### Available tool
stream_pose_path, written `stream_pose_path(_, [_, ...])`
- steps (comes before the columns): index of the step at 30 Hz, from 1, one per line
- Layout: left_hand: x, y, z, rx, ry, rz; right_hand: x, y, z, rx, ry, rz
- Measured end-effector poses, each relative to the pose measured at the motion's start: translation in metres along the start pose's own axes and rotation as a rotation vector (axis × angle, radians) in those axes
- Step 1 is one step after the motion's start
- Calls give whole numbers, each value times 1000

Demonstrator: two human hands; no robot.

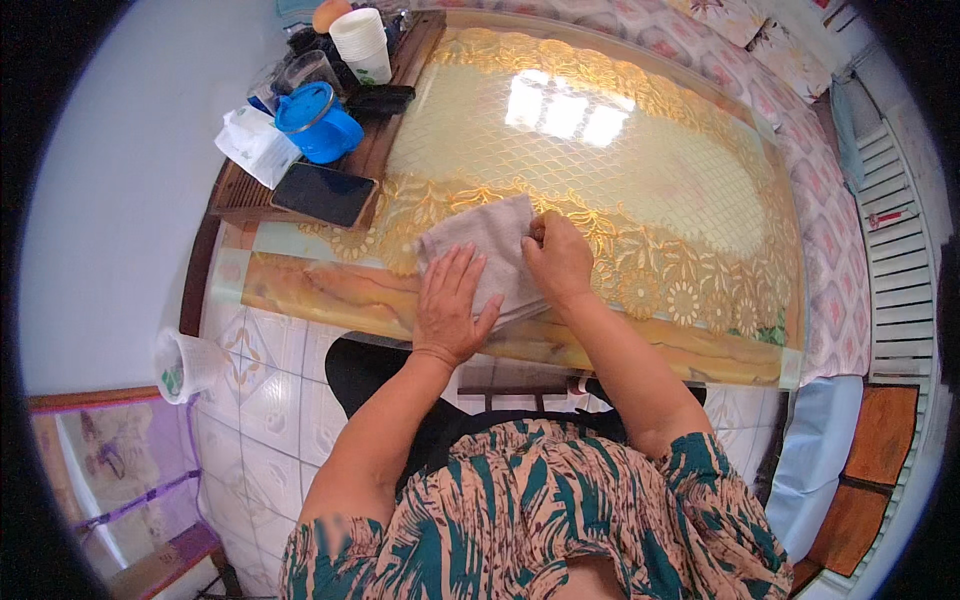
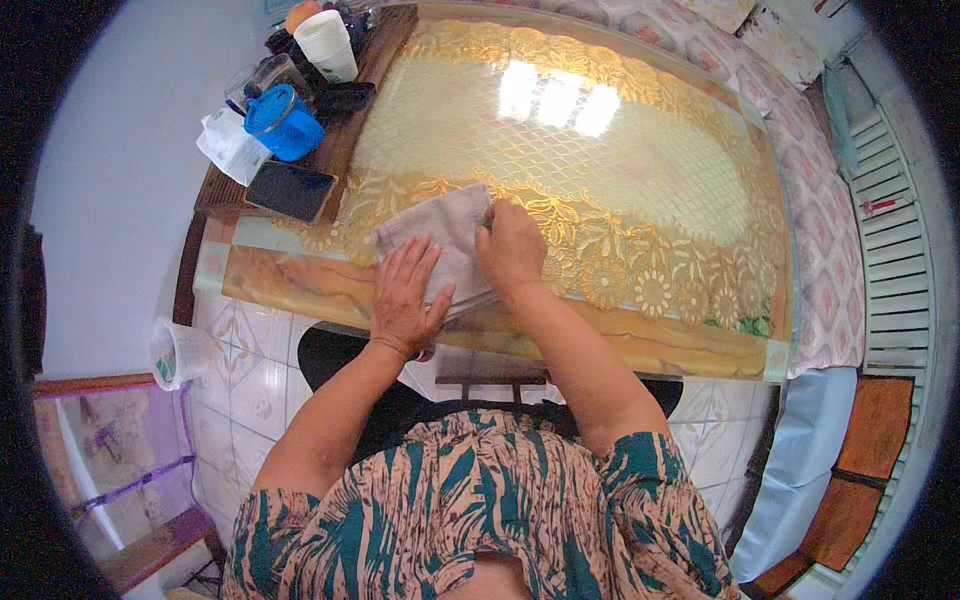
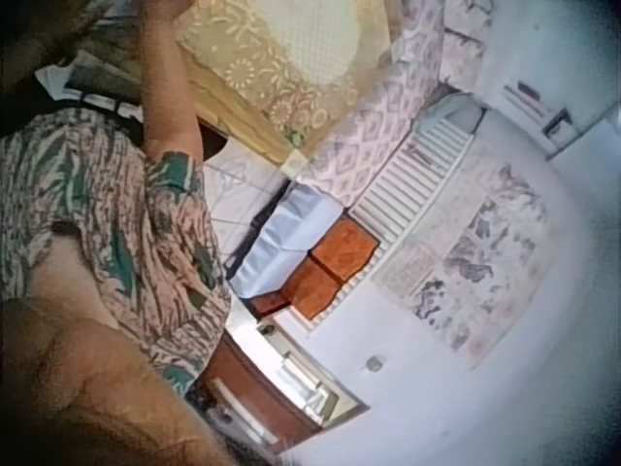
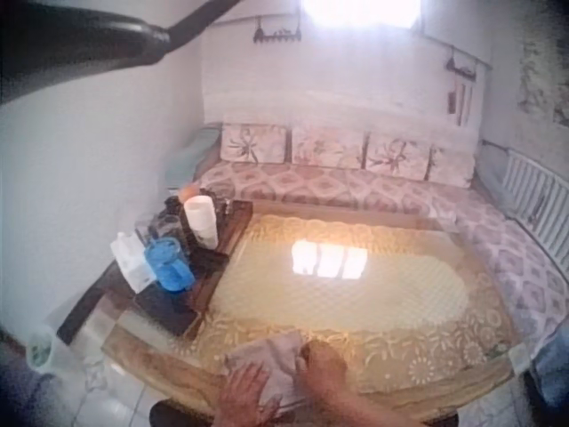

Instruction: The person wipes down the white frame of a bed headboard and then cleans the wooden frame and glass top of a coffee table using a cloth.

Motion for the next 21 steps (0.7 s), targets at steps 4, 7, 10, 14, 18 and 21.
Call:
stream_pose_path(4, [0, 0, 2, -3, 0, -7, -4, -1, -1, -3, 114, -21])
stream_pose_path(7, [-1, 1, 2, 6, -1, -6, -6, 0, -1, -107, 186, 37])
stream_pose_path(10, [0, -1, 1, -21, -8, -10, 0, 0, -4, -191, 194, 128])
stream_pose_path(14, [0, 0, 2, 3, 11, -4, 0, -3, -8, -154, -25, 102])
stream_pose_path(18, [-2, 3, -1, 26, 39, -10, -18, 6, -12, 4, -19, 34])
stream_pose_path(21, [-1, 2, -1, 21, 45, -6, 9, 1, 1, 95, 178, -59])
Point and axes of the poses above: each hand's wrist, its own y-axis away from the middle knuckle, its own z-axis out of the palm, x = y × z, the point moved 5 cm from there along -y, towards the middle knuckle, and after that the axes turned 7 degrees about z, right-handed, at the moved point
